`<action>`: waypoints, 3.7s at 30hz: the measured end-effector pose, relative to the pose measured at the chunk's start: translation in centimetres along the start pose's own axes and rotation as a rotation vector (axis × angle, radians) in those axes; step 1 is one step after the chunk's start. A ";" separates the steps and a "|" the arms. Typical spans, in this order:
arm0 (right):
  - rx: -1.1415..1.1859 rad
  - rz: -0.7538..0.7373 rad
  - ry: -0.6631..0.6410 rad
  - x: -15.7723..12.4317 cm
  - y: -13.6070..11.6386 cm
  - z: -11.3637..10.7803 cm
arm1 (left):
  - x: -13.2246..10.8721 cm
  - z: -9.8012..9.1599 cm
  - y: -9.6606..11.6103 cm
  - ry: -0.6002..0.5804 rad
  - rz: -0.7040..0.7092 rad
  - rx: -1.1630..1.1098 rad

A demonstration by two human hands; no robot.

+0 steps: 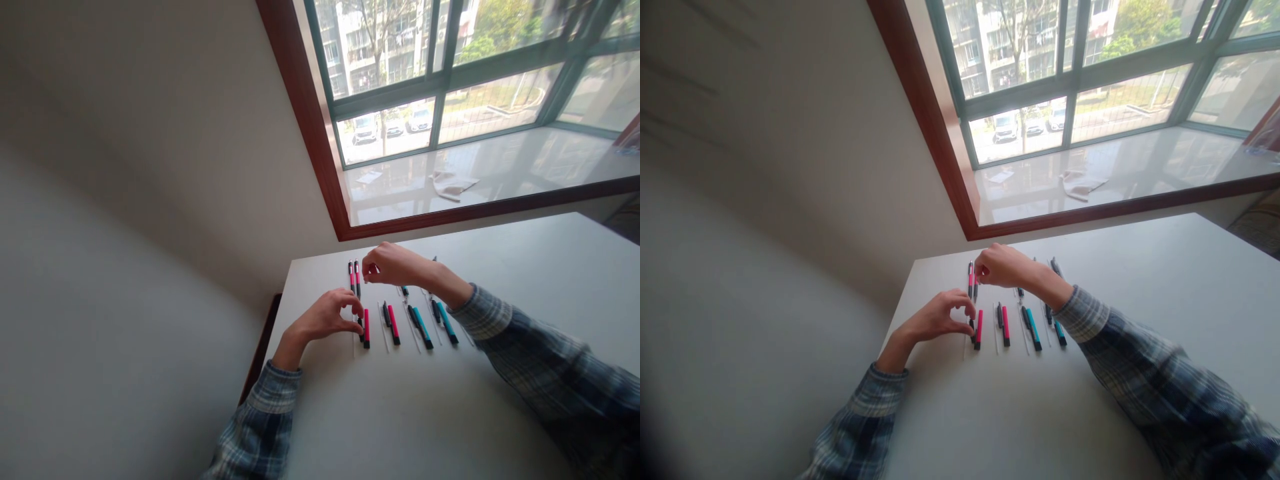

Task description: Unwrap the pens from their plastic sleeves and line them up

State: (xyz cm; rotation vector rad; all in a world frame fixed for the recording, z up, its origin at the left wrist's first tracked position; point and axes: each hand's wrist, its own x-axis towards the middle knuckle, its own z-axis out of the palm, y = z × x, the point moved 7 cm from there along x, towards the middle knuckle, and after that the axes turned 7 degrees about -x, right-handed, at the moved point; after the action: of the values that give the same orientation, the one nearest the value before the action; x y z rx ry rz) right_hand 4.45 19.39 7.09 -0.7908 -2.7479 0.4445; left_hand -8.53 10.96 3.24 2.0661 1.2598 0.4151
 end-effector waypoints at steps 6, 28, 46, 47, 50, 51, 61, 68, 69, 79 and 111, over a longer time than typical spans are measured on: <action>0.023 -0.023 0.017 -0.2 -0.5 -0.9 | -0.7 -1.1 1.3 0.011 0.006 -0.372; 0.418 -0.027 0.220 -0.1 -1.4 -1.6 | -1.4 -2.9 -1.5 0.818 0.039 -0.589; 0.526 -0.022 0.231 0.2 -0.8 -0.5 | -1.1 -2.7 -1.4 0.814 -0.002 -0.656; 0.524 -0.021 0.228 0.2 -0.8 -0.5 | -1.1 -2.7 -1.4 0.813 -0.003 -0.654; 0.519 -0.022 0.220 0.3 -0.8 -0.4 | -1.1 -2.8 -1.4 0.807 -0.002 -0.640; 0.516 -0.022 0.217 0.3 -0.7 -0.4 | -1.1 -2.8 -1.4 0.804 -0.002 -0.633; 0.443 -0.026 0.206 0.5 -0.5 0.0 | -1.1 -2.7 -1.3 0.782 0.007 -0.559; 0.382 -0.011 0.195 0.5 -0.5 0.0 | -1.2 -2.8 -1.3 0.791 0.002 -0.545; 0.376 -0.011 0.192 0.5 -0.5 0.0 | -1.2 -2.8 -1.3 0.792 0.002 -0.534; 0.206 0.008 0.160 0.6 -0.8 0.1 | -1.1 -3.0 -1.0 0.794 0.006 -0.448; 0.065 -0.024 0.130 0.4 -1.7 0.1 | -1.0 -3.0 -1.3 0.776 -0.007 -0.443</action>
State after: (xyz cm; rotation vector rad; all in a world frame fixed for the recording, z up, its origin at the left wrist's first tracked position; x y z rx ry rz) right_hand 3.26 18.17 7.63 -0.7429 -2.6065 0.4588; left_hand -11.63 11.59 4.57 1.5479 1.4141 1.4477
